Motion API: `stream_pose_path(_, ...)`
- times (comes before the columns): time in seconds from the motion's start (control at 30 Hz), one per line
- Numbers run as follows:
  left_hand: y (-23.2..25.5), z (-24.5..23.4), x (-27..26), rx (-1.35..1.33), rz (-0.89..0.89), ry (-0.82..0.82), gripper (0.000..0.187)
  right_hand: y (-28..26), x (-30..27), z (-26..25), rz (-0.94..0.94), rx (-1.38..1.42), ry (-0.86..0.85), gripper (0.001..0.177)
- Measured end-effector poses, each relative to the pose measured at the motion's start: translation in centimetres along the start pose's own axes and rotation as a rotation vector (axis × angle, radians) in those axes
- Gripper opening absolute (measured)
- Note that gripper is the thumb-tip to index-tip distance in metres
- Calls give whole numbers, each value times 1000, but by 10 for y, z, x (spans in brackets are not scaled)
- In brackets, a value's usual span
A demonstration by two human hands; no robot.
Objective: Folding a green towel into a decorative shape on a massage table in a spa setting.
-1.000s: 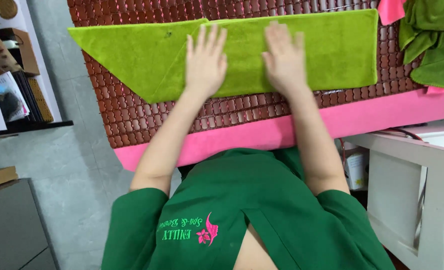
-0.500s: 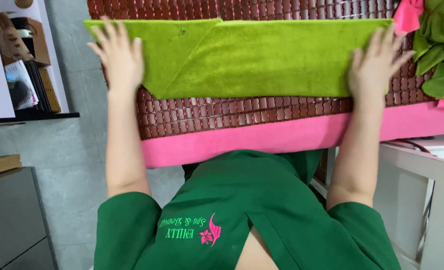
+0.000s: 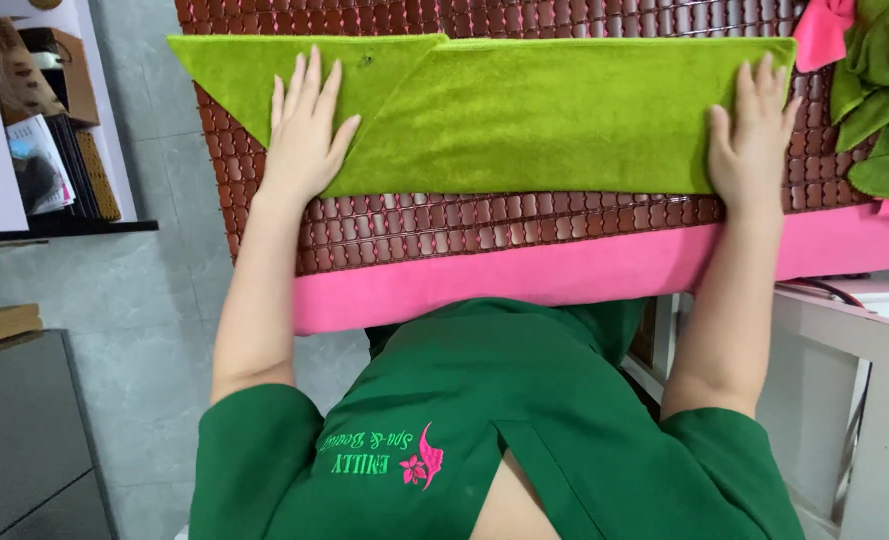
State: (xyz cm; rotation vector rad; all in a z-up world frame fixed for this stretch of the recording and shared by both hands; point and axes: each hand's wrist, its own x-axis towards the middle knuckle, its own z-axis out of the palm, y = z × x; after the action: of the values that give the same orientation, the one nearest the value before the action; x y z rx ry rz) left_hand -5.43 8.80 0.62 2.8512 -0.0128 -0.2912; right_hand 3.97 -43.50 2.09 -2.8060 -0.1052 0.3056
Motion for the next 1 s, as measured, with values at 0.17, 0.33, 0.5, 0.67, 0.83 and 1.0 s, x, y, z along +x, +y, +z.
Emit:
stream_pose_path(0.17, 7, 3, -60, -283, 701, 432, 20, 84, -39, 15, -463, 217, 507, 60)
stream_pose_path(0.33, -13, 18, -78, -147, 691, 356, 32, 100, -70, 9, -396, 330, 397, 51)
stream_pose_path(0.5, -18, 11, -72, -179, 662, 376, 34, 112, -69, 15, -374, 346, 398, 38)
stream_pose_path(0.67, -21, 12, -66, -226, 636, 380, 31, 118, -65, 21, -411, 356, 448, 21)
stream_pose_path(0.83, -28, 14, -60, -319, 622, 393, 26, 117, -53, 23, -435, 564, 557, 21)
stream_pose_path(1.0, -23, -25, -49, -370, 539, 364, 19, 121, -28, 4, -517, 730, 701, 19)
